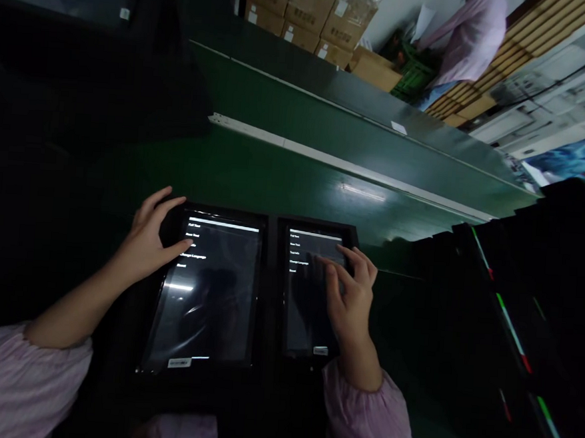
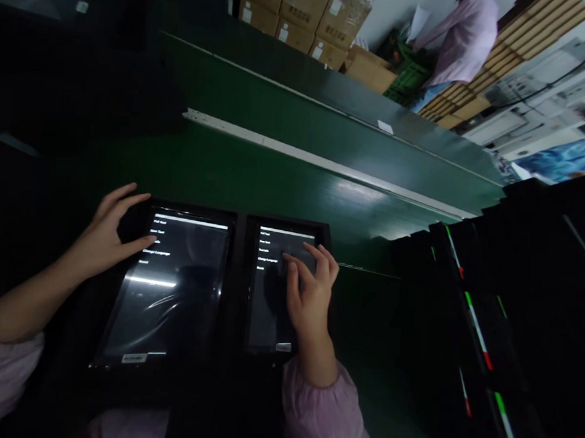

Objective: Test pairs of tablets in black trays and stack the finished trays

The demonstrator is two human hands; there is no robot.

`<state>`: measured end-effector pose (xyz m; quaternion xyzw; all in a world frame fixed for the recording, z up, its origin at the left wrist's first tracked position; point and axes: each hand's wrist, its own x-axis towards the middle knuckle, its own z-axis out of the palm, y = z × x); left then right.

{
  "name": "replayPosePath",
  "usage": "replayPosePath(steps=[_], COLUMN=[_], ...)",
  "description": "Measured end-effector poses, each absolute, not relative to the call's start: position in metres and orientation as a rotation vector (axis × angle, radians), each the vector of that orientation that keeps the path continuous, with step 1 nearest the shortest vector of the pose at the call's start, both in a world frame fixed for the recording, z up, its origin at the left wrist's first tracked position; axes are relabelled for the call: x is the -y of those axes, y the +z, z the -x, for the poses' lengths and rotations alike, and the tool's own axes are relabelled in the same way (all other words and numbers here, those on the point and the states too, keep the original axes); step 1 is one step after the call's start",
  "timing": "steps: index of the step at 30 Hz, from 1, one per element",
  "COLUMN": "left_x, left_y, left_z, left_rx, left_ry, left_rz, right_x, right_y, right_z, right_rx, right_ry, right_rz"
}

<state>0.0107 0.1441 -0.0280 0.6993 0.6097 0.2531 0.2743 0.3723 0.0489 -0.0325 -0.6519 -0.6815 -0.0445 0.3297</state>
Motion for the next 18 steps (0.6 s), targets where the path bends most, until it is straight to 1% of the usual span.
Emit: replayPosePath(steps=[9, 18], left_x=[-0.1408, -0.1393], left_y=[-0.0184, -0.0215], left_z=[-0.0157, -0.0136], left_rx=[-1.659, -1.644], left_ry=[0.703, 0.723], left_rz=[-1.759, -1.812], right_x=[-0.0473, -0.0476], right_y=[-0.0391, -0.0416], right_z=[-0.3704, -0.3735], right_rx=[1.897, 1.791], right_ry=[0.02, -0.012], right_rz=[1.819, 1.752])
